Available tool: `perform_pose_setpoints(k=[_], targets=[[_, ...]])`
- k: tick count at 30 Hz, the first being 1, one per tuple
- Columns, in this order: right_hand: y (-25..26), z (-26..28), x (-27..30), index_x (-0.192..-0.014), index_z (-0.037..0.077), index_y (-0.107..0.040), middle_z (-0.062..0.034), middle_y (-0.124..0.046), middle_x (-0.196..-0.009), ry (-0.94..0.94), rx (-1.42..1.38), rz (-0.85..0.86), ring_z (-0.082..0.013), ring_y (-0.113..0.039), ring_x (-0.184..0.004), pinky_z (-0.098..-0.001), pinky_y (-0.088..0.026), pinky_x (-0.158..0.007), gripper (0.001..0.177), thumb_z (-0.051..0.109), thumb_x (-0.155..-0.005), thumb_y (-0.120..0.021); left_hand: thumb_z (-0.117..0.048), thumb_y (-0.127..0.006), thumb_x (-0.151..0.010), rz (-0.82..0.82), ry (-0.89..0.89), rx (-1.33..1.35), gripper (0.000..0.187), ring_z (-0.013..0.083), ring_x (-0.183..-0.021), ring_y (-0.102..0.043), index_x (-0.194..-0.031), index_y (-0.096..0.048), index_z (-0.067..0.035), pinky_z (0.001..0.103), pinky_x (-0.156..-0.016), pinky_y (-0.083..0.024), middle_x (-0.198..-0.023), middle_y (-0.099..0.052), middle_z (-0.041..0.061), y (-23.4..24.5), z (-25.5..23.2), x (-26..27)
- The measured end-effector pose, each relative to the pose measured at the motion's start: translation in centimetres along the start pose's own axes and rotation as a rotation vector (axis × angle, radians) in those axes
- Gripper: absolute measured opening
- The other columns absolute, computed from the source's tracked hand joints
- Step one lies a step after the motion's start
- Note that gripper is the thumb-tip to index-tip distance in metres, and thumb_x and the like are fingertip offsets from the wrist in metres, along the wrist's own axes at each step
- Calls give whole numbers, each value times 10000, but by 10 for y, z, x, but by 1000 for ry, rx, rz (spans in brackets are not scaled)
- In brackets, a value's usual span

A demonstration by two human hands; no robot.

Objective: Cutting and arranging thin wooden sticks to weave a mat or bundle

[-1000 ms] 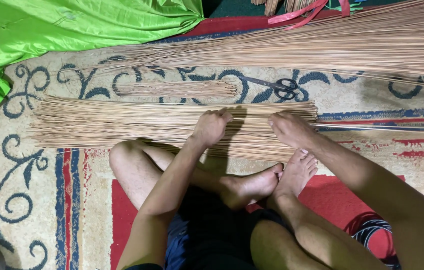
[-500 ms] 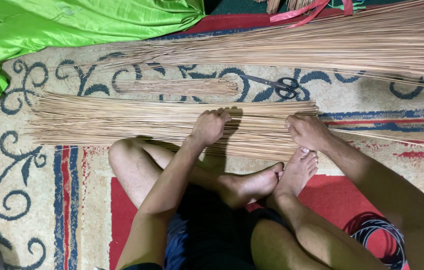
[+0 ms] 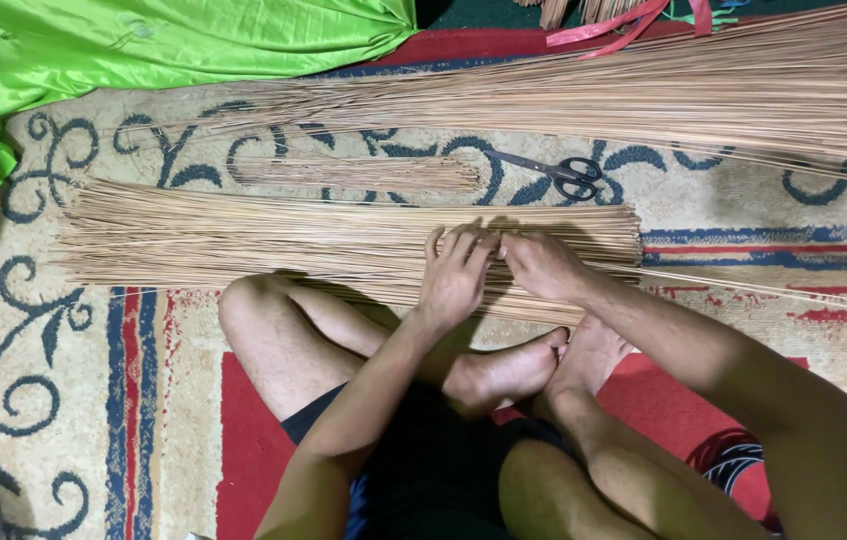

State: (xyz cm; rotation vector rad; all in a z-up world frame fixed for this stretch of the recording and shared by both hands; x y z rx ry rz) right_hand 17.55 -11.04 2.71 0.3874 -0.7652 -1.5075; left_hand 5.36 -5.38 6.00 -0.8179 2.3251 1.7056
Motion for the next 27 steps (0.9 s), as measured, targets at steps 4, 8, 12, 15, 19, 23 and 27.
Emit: perform_pose_setpoints(k=[4, 8, 12, 15, 19, 23, 27], targets=[[0, -10, -11, -1101, 11, -682, -251, -742, -931, -25, -65, 18, -453, -726, -953, -529, -555, -894, 243, 50, -984, -472, -140, -647, -947, -146, 227, 293, 192, 206, -1093, -521, -1109, -568, -208, 441, -978, -333, -1087, -527, -17, -35, 7, 42], [2, -10, -18, -1028, -7, -677, -330, -698, -915, -61, -119, 34, -543, -668, -978, -610, -498, -851, 221, 99, -1004, -485, -10, -460, -1057, -389, 772, 1222, 298, 166, -1089, -547, -1350, -406, -1, 301, -905, -488, -1189, -519, 73, -93, 41, 53], [1, -13, -26, -929, 45, -703, -237, -696, -771, -77, -231, 47, -401, -707, -831, -522, -512, -795, 193, 110, -983, -529, -43, -344, -1130, -550, 917, 1596, 363, 270, -1293, -594, -1482, -372, 43, 488, -1099, -459, -1346, -632, 225, -81, 45, 23], [5, -9, -32, -897, 70, -700, -98, -628, -702, -145, -319, 106, -269, -616, -753, -451, -501, -783, 248, 104, -1002, -478, -34, -320, -1128, -646, 971, 1707, 328, 249, -1238, -649, -1429, -444, 4, 389, -1070, -516, -1278, -683, 207, -83, 54, 16], [3, -31, -46, -863, 36, -702, -63, -574, -610, -189, -378, 151, -238, -570, -644, -413, -480, -740, 240, 76, -977, -495, -14, -315, -1116, -720, 1016, 1715, 282, 294, -1155, -698, -1330, -498, 14, 406, -1022, -574, -1178, -708, 227, -117, 70, 17], [33, -128, -60, -972, 60, -754, -206, -707, -892, -330, -6, -51, -382, -691, -972, -489, -549, -867, 265, 247, -956, -567, -24, -304, -1120, -768, 1052, 1636, 252, 338, -1096, -719, -1265, -509, -13, 439, -984, -599, -1100, -725, 254, -136, 90, 21], [59, -228, -62, -1117, -44, -724, -254, -651, -1014, -442, 507, -177, -444, -713, -1000, -544, -612, -804, 294, 166, -924, -653, -23, -313, -1118, -777, 1094, 1609, 230, 323, -1091, -725, -1224, -517, -13, 406, -957, -611, -1149, -721, 260, -136, 104, 25]])
Point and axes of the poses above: each hand's wrist, its own x-axis away from the middle knuckle, its own y-axis out of the back of the hand, z = x × y, the point moved 8 cm from there along -x, towards the middle knuckle
